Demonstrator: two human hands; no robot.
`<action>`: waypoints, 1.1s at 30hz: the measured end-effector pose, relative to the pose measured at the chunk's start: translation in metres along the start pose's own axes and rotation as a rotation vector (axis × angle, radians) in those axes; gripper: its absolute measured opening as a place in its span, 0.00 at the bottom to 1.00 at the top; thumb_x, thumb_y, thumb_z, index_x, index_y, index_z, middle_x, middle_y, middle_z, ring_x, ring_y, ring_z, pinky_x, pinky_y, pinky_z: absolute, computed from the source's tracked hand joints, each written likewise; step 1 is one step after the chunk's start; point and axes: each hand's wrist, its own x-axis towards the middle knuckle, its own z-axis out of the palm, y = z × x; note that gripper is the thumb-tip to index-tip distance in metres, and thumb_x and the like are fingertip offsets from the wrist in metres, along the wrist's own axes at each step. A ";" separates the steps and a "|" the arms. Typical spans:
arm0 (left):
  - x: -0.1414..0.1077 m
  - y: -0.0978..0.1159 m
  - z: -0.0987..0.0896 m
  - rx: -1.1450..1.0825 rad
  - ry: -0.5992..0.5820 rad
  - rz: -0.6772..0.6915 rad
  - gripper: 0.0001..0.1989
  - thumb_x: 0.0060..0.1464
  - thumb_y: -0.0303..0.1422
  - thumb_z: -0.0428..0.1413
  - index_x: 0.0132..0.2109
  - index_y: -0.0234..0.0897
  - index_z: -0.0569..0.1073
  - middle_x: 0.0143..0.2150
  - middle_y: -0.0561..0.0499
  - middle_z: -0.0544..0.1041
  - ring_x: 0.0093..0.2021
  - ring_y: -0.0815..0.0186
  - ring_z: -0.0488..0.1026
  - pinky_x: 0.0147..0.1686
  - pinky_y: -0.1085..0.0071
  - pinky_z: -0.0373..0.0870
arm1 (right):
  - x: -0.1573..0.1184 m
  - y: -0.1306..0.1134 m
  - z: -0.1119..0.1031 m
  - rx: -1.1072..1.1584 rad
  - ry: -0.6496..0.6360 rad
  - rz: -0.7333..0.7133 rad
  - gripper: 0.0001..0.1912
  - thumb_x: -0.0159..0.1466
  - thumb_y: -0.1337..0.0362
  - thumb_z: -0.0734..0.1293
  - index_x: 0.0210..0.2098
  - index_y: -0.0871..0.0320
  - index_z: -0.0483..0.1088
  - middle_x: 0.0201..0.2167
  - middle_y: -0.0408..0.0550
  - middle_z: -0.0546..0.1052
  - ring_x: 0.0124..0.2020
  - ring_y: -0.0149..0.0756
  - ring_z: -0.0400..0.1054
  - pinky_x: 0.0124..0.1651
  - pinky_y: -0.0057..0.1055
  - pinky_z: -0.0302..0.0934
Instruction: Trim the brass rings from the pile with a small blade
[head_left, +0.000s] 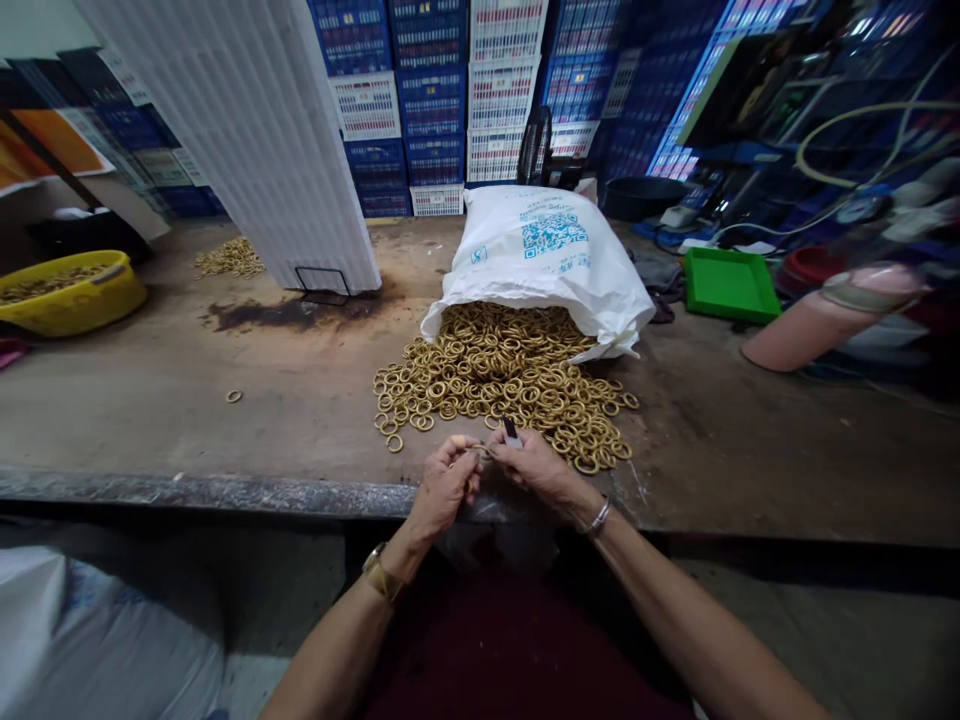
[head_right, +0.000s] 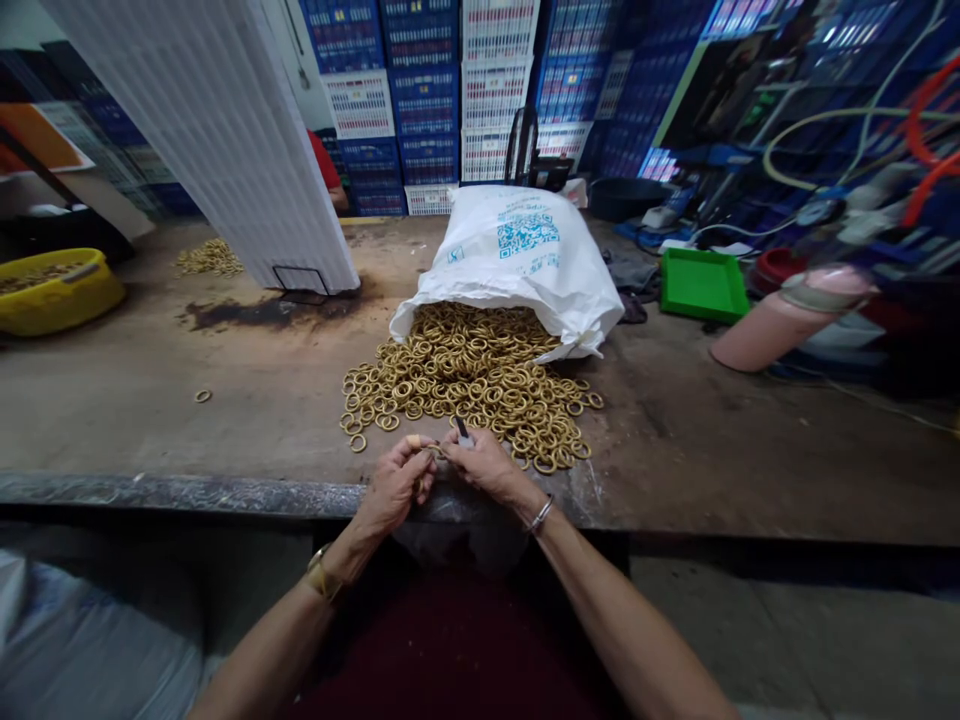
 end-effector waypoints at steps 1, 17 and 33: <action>0.001 -0.001 0.001 0.004 0.014 0.001 0.14 0.46 0.39 0.55 0.38 0.34 0.66 0.22 0.58 0.66 0.15 0.79 0.58 0.12 0.82 0.52 | 0.000 0.000 0.001 0.033 -0.002 0.008 0.13 0.52 0.54 0.63 0.27 0.58 0.59 0.15 0.33 0.57 0.13 0.20 0.47 0.14 0.19 0.43; -0.002 -0.004 0.006 0.000 -0.015 -0.059 0.13 0.45 0.39 0.56 0.34 0.34 0.66 0.21 0.58 0.67 0.12 0.82 0.50 0.11 0.82 0.42 | 0.002 0.008 0.008 -0.037 0.113 0.064 0.15 0.55 0.54 0.59 0.22 0.59 0.61 0.14 0.36 0.63 0.10 0.20 0.49 0.10 0.18 0.41; -0.004 -0.005 0.005 -0.103 -0.015 -0.060 0.17 0.44 0.45 0.56 0.30 0.35 0.62 0.23 0.58 0.66 0.11 0.83 0.50 0.10 0.82 0.40 | -0.001 0.014 0.004 -0.812 0.120 -0.291 0.07 0.55 0.67 0.57 0.24 0.59 0.65 0.19 0.43 0.68 0.21 0.27 0.58 0.26 0.23 0.47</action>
